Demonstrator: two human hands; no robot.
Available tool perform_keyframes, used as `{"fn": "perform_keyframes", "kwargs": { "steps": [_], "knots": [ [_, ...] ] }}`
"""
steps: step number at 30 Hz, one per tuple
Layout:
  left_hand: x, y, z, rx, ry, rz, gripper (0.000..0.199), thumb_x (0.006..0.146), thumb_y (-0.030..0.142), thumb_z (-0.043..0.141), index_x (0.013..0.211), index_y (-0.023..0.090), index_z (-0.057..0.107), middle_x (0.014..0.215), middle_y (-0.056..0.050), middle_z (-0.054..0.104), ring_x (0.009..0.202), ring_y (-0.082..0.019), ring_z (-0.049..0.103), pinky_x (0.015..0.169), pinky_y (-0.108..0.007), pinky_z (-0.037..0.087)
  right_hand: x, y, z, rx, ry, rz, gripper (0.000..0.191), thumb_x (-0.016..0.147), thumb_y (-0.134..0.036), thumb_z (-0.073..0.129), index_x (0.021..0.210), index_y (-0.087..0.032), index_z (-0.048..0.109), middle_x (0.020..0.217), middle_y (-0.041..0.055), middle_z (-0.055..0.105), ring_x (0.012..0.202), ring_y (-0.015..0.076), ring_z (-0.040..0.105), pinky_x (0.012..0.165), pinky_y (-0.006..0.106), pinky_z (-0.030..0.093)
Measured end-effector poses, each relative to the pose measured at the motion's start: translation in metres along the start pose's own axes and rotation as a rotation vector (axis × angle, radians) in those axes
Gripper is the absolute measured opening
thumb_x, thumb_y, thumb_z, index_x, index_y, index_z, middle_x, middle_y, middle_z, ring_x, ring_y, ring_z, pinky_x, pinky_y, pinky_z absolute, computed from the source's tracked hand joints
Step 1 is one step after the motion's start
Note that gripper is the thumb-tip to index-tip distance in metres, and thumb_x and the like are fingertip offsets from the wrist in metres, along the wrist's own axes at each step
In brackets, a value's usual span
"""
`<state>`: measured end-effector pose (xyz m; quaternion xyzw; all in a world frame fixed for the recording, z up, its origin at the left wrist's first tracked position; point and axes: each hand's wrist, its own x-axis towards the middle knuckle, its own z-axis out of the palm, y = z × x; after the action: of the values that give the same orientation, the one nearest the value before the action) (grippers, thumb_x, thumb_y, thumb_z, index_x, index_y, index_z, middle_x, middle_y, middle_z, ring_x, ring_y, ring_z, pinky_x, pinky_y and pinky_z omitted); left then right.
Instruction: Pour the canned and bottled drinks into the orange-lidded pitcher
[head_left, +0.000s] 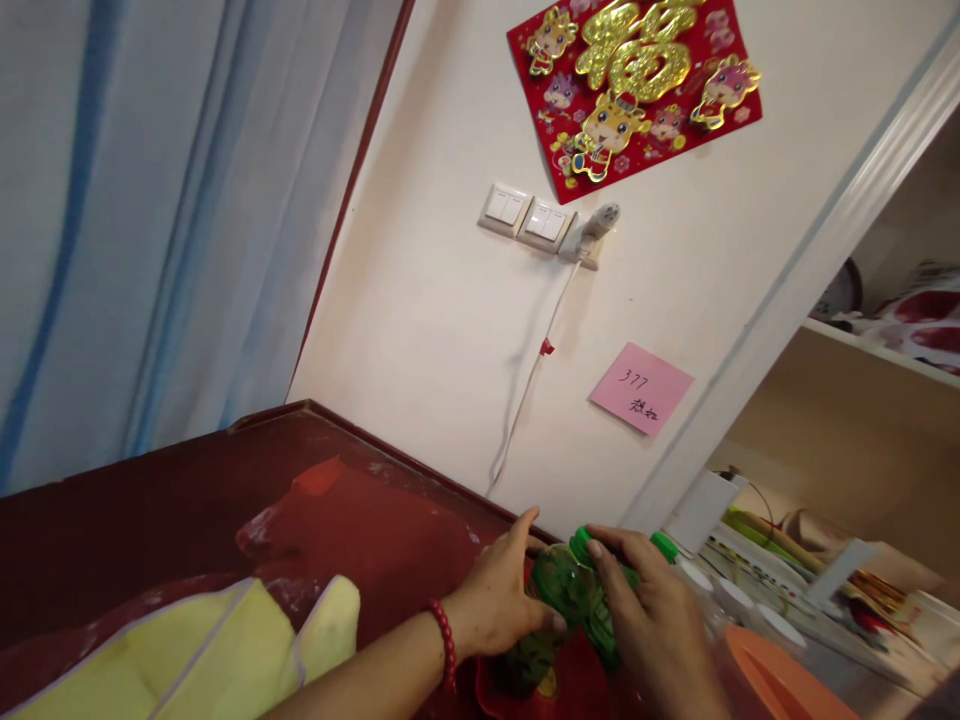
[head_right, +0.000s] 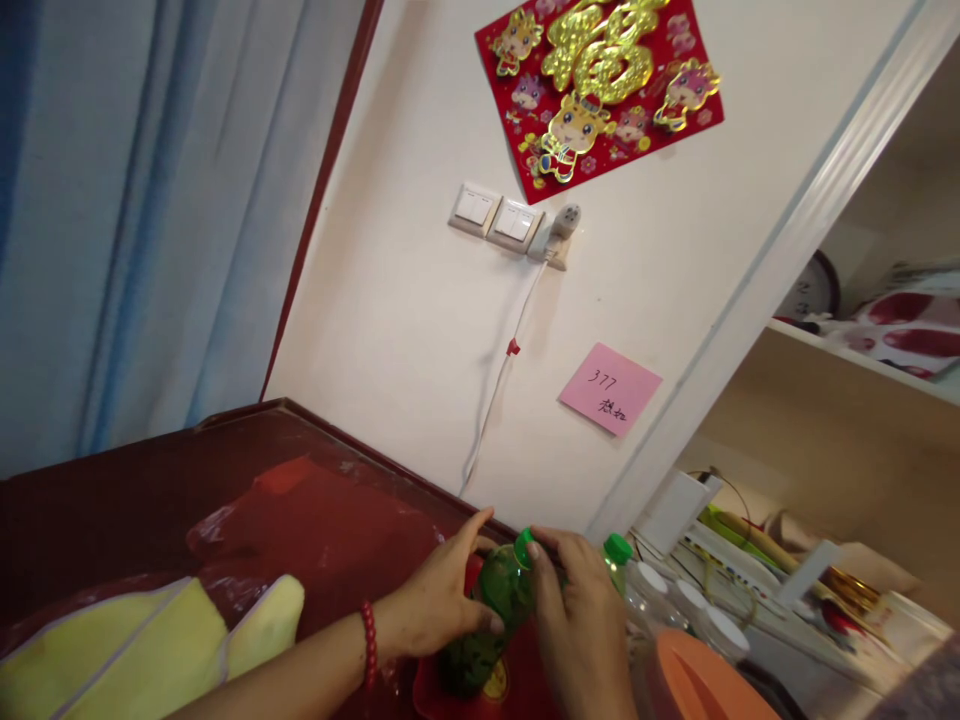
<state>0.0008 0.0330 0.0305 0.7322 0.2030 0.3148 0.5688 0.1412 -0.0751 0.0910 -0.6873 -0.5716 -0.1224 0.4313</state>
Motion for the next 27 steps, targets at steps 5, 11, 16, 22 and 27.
{"fn": "perform_keyframes", "kwargs": {
  "steps": [5,11,16,22,27],
  "knots": [
    [-0.001,0.001,0.0,0.021,0.013,-0.005,0.124,0.05,0.017,0.088,0.157,0.022,0.024,0.133,-0.01,0.061,0.128,-0.033,0.05,0.111,-0.043,0.035,-0.006,-0.004,0.005,0.022,0.067,0.034,0.035,0.094,-0.053,0.052,0.097,-0.023,0.069,0.104,0.0062,0.069,0.098,0.0269,0.062,0.086,0.039,0.046],
    [-0.003,0.003,0.0,0.039,0.008,-0.022,0.125,0.05,0.019,0.088,0.157,0.026,0.023,0.137,-0.01,0.059,0.13,-0.035,0.047,0.111,-0.046,0.034,-0.011,0.0,0.012,0.164,0.073,0.158,0.038,0.09,-0.058,0.056,0.101,-0.024,0.069,0.105,0.0047,0.071,0.099,0.0268,0.064,0.086,0.036,0.048],
    [-0.004,0.006,0.001,0.051,0.004,-0.021,0.127,0.049,0.02,0.09,0.158,0.025,0.023,0.137,-0.011,0.059,0.132,-0.036,0.046,0.112,-0.047,0.034,-0.009,0.009,0.009,0.141,0.065,0.099,0.041,0.089,-0.06,0.058,0.102,-0.023,0.07,0.112,0.0082,0.067,0.107,0.0294,0.06,0.092,0.041,0.046],
    [-0.003,0.006,0.002,0.045,0.004,-0.019,0.129,0.048,0.022,0.091,0.157,0.027,0.023,0.135,-0.01,0.059,0.131,-0.036,0.046,0.113,-0.048,0.034,-0.012,0.013,0.012,0.205,0.044,0.204,0.051,0.085,-0.064,0.06,0.114,-0.024,0.07,0.12,0.0094,0.067,0.112,0.0315,0.06,0.094,0.044,0.048],
    [-0.004,0.008,0.003,0.041,0.008,-0.022,0.132,0.046,0.021,0.093,0.157,0.025,0.023,0.136,-0.01,0.059,0.132,-0.036,0.046,0.113,-0.047,0.033,-0.014,-0.005,0.012,0.188,0.119,0.18,0.052,0.087,-0.063,0.057,0.121,-0.024,0.065,0.128,0.0089,0.061,0.117,0.0313,0.056,0.102,0.046,0.043]
  ]
}}
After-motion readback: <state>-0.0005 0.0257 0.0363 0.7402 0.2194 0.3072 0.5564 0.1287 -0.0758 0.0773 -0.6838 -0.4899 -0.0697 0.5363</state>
